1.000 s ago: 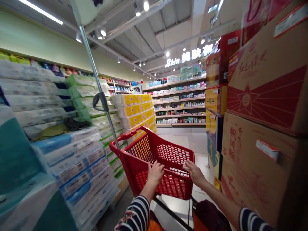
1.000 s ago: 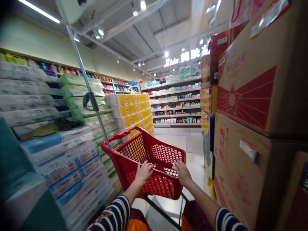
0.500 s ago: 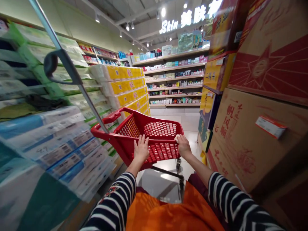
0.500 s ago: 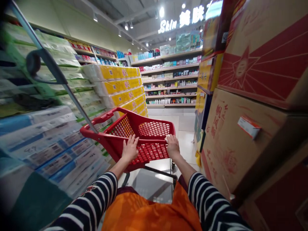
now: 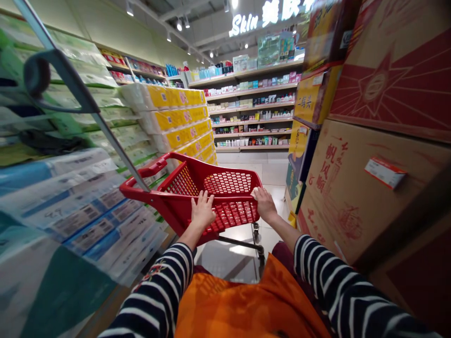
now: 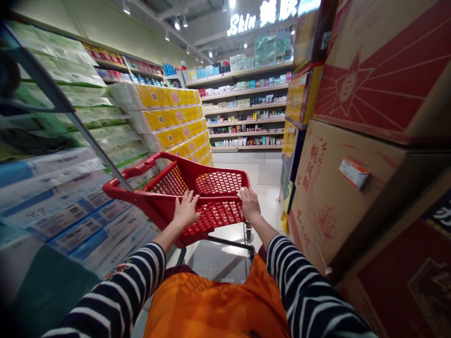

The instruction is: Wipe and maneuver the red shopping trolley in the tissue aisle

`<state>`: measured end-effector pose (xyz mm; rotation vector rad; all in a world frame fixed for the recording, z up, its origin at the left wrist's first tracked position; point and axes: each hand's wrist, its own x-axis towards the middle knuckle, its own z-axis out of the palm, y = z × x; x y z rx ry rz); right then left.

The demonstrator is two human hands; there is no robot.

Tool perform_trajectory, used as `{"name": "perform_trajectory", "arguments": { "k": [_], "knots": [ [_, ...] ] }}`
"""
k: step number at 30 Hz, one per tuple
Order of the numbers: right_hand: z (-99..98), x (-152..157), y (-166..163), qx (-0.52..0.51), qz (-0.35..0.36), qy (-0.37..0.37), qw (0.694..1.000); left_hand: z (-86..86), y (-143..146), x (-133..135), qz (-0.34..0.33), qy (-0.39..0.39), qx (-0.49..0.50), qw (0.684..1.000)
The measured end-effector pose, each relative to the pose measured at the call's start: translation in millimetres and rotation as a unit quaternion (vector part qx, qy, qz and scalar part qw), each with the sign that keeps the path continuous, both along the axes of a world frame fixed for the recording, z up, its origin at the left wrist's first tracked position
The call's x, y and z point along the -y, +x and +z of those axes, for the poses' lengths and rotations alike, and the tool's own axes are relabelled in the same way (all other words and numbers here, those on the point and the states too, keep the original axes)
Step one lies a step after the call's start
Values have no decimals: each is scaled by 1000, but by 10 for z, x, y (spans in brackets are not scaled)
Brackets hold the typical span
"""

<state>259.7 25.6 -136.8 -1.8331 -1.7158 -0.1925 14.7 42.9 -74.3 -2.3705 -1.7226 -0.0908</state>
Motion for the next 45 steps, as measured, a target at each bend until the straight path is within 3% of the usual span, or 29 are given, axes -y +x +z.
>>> {"name": "perform_trajectory", "arguments": {
  "k": [3,8,11,14,20,22,30,35,39,45],
  "knots": [
    [-42,-19,-79,-11,0,30,999,-9,51,-16,4,1,0,1000],
    [5,-160,-747,1,83,79,993,-22,117,-55,-11,10,-6,1000],
    [25,-188,-939,2,91,77,993,-46,115,-74,-20,23,-14,999],
    [17,-157,-754,-5,72,65,995,-68,76,-89,-24,33,-12,999],
    [20,-78,68,-19,4,8,1000,-110,36,-124,4,67,-7,998],
    [38,-83,129,-12,4,-3,1000,-116,66,-132,3,62,-8,998],
    [111,-136,-647,25,105,34,994,0,89,-76,-29,27,-15,999],
    [60,-141,-417,25,52,44,997,48,-176,-49,25,89,-2,996],
    [-23,-207,-253,-7,-11,75,997,27,-294,-63,17,86,-7,996],
    [-11,-242,-950,14,138,101,985,35,-259,-50,14,76,21,997]
  ]
}}
